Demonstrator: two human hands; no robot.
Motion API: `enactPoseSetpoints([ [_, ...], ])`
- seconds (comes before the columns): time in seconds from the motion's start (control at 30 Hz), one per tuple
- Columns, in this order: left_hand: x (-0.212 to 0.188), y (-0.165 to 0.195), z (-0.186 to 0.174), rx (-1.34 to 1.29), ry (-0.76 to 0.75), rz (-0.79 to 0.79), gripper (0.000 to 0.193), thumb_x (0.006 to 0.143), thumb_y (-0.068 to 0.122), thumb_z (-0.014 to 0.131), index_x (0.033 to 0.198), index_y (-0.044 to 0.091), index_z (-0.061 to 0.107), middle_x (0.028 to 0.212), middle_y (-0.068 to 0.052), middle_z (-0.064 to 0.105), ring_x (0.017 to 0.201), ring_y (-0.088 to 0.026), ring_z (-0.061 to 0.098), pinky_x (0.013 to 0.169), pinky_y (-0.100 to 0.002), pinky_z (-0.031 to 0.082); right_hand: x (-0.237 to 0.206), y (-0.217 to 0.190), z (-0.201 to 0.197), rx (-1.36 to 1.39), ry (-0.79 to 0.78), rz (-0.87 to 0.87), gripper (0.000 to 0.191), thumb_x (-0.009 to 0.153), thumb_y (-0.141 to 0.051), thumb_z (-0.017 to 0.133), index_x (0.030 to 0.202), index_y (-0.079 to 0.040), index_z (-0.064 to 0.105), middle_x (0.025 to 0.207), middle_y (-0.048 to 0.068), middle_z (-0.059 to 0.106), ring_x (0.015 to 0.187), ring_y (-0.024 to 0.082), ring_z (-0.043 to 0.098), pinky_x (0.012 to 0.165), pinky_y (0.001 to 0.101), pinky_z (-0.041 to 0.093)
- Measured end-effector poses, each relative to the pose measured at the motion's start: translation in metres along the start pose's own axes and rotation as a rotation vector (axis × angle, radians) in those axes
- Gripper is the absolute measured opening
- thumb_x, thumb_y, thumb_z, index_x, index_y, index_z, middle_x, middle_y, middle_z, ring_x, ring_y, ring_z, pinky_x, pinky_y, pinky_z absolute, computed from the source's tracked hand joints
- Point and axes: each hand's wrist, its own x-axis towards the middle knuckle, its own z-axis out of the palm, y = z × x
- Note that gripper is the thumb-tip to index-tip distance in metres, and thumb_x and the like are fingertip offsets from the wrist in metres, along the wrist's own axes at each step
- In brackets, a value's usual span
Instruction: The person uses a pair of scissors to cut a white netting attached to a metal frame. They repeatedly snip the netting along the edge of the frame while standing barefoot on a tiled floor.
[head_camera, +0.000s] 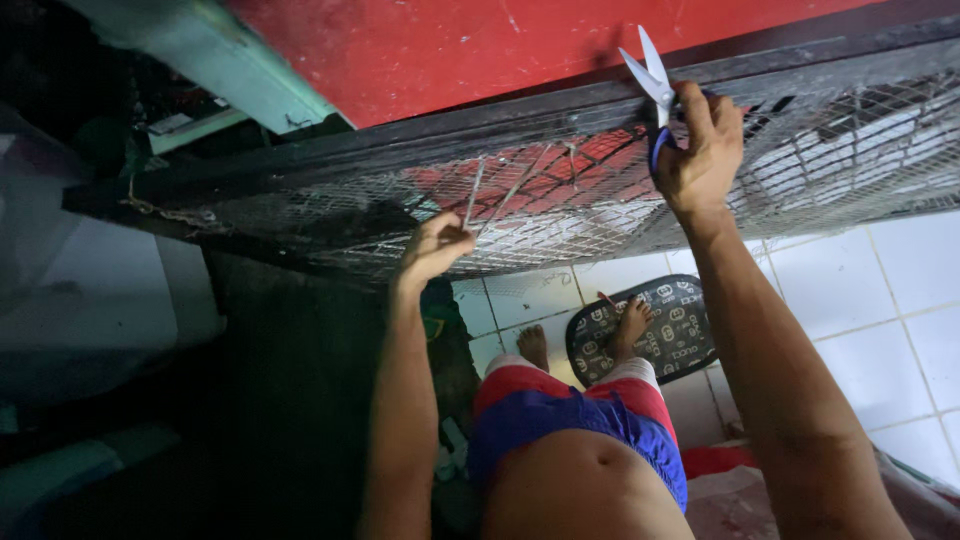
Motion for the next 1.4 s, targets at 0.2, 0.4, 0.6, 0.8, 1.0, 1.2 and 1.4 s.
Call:
enactPoseSetpoints([
  [0.2, -0.002, -0.011, 0.007, -1.015, 0.041, 0.563, 0.020, 0.081, 0.007, 0.068, 0.066, 0.019, 0.062, 0.105, -0.001, 0.072, 0.112, -0.020, 0.071, 0.106, -0.036, 0.054, 0.000, 0.000, 0.000, -0.003, -0.004, -0.015, 0.037, 0.095, -0.002, 0.074, 0.131, -0.008, 0.066, 0.104, 0.013, 0.059, 0.095, 0.035, 0.056, 0.084, 0.0455, 0.045],
  [0.4, -0.007, -0.056, 0.008, -0.916, -0.177, 0.180, 0.023, 0.112, 0.016, 0.065, 0.095, 0.002, 0.058, 0.071, -0.002, 0.047, 0.068, -0.018, 0.044, 0.058, -0.034, 0.039, -0.002, 0.003, 0.001, -0.017, -0.019, -0.016, 0.043, 0.092, -0.001, 0.072, 0.133, -0.009, 0.066, 0.103, 0.014, 0.057, 0.095, 0.035, 0.054, 0.085, 0.0463, 0.046],
  [0.6, -0.006, -0.052, -0.010, 0.590, -0.036, -0.200, 0.067, 0.072, 0.035, 0.092, 0.123, 0.007, 0.060, 0.105, -0.011, 0.067, 0.094, -0.028, 0.066, 0.086, -0.043, 0.055, -0.002, 0.002, 0.003, -0.006, -0.020, 0.024, 0.044, 0.093, -0.001, 0.073, 0.135, -0.009, 0.066, 0.100, 0.012, 0.057, 0.094, 0.034, 0.056, 0.083, 0.0450, 0.046],
  [0.8, -0.010, -0.013, 0.019, 0.533, 0.509, 0.468, 0.062, 0.070, 0.026, 0.091, 0.124, 0.008, 0.068, 0.112, -0.015, 0.070, 0.102, -0.031, 0.068, 0.085, -0.043, 0.057, -0.003, -0.001, 0.004, 0.052, -0.008, 0.052, 0.043, 0.095, -0.003, 0.074, 0.137, -0.008, 0.065, 0.101, 0.012, 0.059, 0.095, 0.032, 0.058, 0.083, 0.0442, 0.047],
  [1.0, 0.053, 0.024, 0.070, -1.255, 0.484, -0.072, 0.023, 0.087, 0.025, 0.084, 0.103, 0.014, 0.070, 0.090, 0.002, 0.069, 0.072, -0.009, 0.064, 0.060, -0.025, 0.052, -0.001, -0.003, 0.003, 0.060, -0.019, 0.073, 0.040, 0.098, -0.005, 0.074, 0.136, -0.009, 0.065, 0.099, 0.013, 0.059, 0.094, 0.031, 0.058, 0.082, 0.0444, 0.047],
  [1.2, 0.076, 0.039, 0.074, -1.415, 0.583, -0.203, 0.019, 0.085, 0.029, 0.083, 0.098, 0.019, 0.073, 0.090, 0.007, 0.068, 0.071, -0.005, 0.060, 0.058, -0.024, 0.048, -0.001, -0.004, -0.003, 0.084, -0.047, 0.071, 0.058, 0.081, 0.001, 0.064, 0.138, -0.009, 0.063, 0.101, 0.015, 0.058, 0.096, 0.036, 0.055, 0.085, 0.0466, 0.046],
  [1.4, 0.083, 0.046, 0.082, -1.464, 0.675, -0.144, 0.011, 0.089, 0.027, 0.078, 0.094, 0.020, 0.070, 0.092, 0.008, 0.067, 0.075, -0.004, 0.055, 0.059, -0.024, 0.041, 0.000, -0.006, -0.001, 0.057, -0.020, 0.062, 0.051, 0.087, 0.000, 0.067, 0.137, -0.011, 0.064, 0.102, 0.015, 0.058, 0.095, 0.036, 0.055, 0.084, 0.0467, 0.046],
])
